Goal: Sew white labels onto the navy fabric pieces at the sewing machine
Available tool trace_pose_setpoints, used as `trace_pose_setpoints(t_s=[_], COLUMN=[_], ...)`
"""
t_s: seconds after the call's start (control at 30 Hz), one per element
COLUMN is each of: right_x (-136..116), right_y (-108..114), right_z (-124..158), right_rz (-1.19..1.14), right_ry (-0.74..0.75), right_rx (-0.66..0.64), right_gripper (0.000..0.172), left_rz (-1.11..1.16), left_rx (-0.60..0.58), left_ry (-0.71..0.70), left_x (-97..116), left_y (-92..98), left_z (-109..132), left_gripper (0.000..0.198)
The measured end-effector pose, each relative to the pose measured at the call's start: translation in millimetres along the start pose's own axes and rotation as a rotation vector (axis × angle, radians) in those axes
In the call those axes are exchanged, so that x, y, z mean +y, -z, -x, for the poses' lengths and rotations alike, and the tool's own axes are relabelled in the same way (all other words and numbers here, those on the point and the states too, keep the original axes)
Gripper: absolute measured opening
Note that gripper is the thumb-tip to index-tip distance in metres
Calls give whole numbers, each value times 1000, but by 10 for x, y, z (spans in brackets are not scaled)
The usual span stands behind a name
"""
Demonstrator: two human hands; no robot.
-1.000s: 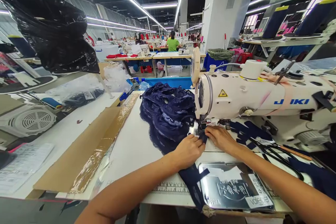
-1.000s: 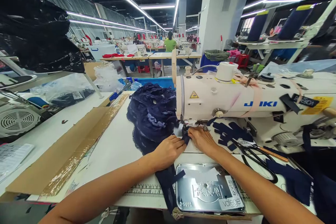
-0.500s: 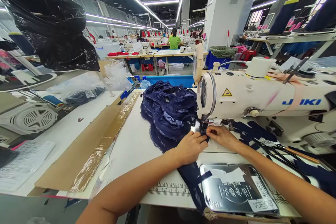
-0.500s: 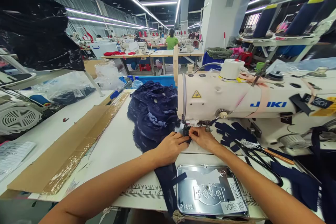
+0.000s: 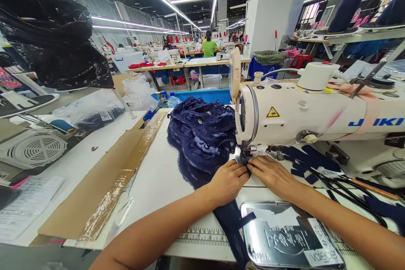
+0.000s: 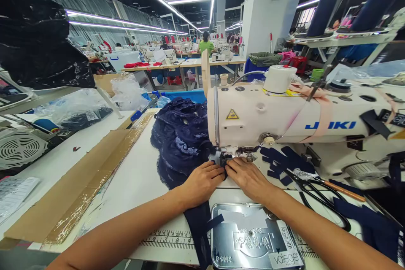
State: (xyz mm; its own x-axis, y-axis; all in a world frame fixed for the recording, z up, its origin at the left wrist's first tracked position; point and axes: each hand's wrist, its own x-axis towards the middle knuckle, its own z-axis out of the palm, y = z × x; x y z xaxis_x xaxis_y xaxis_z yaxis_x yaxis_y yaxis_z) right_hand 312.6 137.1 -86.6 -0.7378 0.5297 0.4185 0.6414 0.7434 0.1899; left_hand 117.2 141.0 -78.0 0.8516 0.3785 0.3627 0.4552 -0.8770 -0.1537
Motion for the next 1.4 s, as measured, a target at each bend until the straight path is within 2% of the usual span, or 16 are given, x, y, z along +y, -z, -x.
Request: trace_pose_setpoints(t_s=[0.23, 0.4, 0.67, 1.0, 1.2, 1.4], right_x=[195, 247, 249, 263, 254, 232], right_y=[-130, -82, 1, -118, -93, -66], right_z=[104, 78, 26, 74, 40, 11], right_rz=[83, 126, 179, 119, 175, 116], right_ry=[-36, 21, 46, -84, -91, -135], right_rx=[-61, -73, -57, -49, -37, -3], right_gripper=[46, 47, 48, 56, 49, 36], left_rz=[-81, -122, -158, -153, -153, -81], left_rx=[-60, -59, -63, -112, -89, -82], left_ry=[66, 123, 134, 160, 174, 128], left_x=[52, 98, 77, 34, 41, -29], left_y=[-35, -16, -58, -30, -45, -20], left_z=[-125, -164, -186, -272, -277, -191], left_gripper=[16, 15, 14, 16, 17, 16])
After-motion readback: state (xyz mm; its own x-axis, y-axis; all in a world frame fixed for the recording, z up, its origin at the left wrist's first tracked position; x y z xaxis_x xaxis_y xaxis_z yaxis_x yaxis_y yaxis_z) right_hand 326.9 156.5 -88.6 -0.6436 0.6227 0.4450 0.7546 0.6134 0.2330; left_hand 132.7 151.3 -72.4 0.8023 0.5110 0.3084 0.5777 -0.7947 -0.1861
